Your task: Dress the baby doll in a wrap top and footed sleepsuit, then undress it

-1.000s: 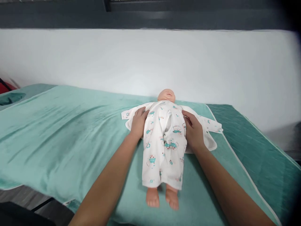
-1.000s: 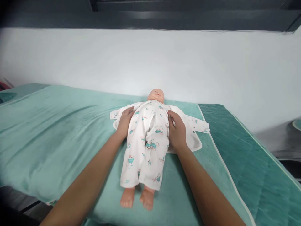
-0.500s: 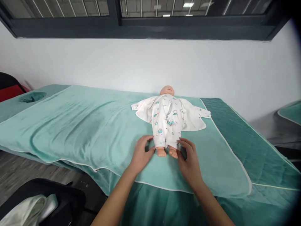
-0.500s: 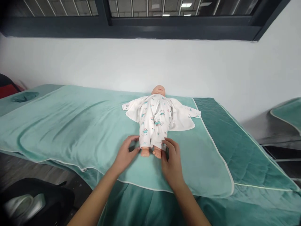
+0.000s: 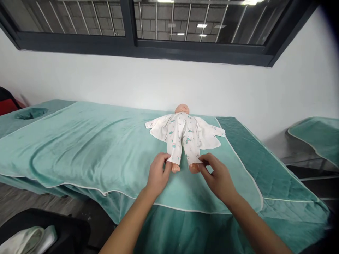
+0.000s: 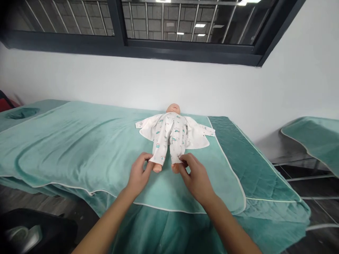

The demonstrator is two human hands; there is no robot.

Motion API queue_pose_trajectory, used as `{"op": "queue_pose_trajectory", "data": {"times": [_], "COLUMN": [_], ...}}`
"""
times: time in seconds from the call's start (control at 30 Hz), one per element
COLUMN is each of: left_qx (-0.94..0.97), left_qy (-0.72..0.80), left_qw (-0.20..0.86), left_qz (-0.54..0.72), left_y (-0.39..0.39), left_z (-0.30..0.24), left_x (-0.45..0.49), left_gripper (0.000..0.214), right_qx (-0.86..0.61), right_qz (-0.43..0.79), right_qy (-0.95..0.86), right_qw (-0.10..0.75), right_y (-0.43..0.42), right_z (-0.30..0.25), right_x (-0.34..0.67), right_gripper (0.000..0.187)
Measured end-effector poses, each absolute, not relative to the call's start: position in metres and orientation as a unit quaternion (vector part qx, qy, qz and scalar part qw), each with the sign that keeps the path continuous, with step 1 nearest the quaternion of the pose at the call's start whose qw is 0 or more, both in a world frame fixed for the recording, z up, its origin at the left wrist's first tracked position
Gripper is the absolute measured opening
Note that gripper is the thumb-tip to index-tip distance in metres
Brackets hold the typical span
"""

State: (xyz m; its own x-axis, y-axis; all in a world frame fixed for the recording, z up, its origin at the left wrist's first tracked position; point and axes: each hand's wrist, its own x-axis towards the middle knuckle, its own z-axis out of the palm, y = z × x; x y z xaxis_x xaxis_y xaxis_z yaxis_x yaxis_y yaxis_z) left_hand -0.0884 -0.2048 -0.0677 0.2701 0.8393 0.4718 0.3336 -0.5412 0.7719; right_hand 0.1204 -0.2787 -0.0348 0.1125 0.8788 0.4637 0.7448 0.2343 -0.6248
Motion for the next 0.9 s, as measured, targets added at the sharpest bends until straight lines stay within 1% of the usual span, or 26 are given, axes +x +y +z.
{"op": "queue_pose_trajectory", "data": {"times": [0.03,0.1,0.23,0.27,0.37,0.43,0.57,0.7,0.8,0.9], "left_qx": [0.744,0.745,0.773,0.778,0.79,0.797,0.809,0.813,0.829,0.841], "left_qy": [0.394,0.403,0.421,0.42,0.403,0.387,0.356,0.348,0.349,0.368], "left_qw": [0.267,0.254,0.243,0.242,0.238,0.233,0.23,0.216,0.182,0.142], "left_qz": [0.469,0.466,0.408,0.399,0.396,0.401,0.407,0.413,0.397,0.37], "left_y": [-0.205,-0.206,-0.206,-0.206,-0.209,-0.21,-0.211,-0.211,-0.211,-0.212], "left_z": [-0.066,-0.067,-0.084,-0.087,-0.086,-0.077,-0.057,-0.054,-0.066,-0.082], "left_x": [-0.092,-0.1,-0.107,-0.107,-0.103,-0.098,-0.091,-0.093,-0.099,-0.107], "left_gripper": [0.012,0.011,0.01,0.009,0.006,0.006,0.007,0.006,0.007,0.007], "right_qx": [-0.616,-0.624,-0.615,-0.611,-0.595,-0.58,-0.585,-0.631,-0.642,-0.613], "right_qz": [0.074,0.068,0.059,0.044,-0.012,-0.02,0.003,-0.023,-0.065,-0.09], "right_qy": [-0.659,-0.667,-0.722,-0.727,-0.723,-0.733,-0.75,-0.723,-0.724,-0.751], "right_qw": [0.425,0.401,0.311,0.31,0.352,0.355,0.307,0.28,0.245,0.229], "right_y": [-0.283,-0.29,-0.294,-0.293,-0.287,-0.28,-0.264,-0.253,-0.252,-0.258], "right_z": [-0.03,-0.029,-0.045,-0.049,-0.053,-0.049,-0.038,-0.038,-0.045,-0.051], "right_x": [0.122,0.127,0.134,0.133,0.122,0.108,0.078,0.065,0.071,0.077], "right_gripper": [0.006,0.007,0.009,0.011,0.019,0.022,0.013,0.002,0.007,0.011]}}
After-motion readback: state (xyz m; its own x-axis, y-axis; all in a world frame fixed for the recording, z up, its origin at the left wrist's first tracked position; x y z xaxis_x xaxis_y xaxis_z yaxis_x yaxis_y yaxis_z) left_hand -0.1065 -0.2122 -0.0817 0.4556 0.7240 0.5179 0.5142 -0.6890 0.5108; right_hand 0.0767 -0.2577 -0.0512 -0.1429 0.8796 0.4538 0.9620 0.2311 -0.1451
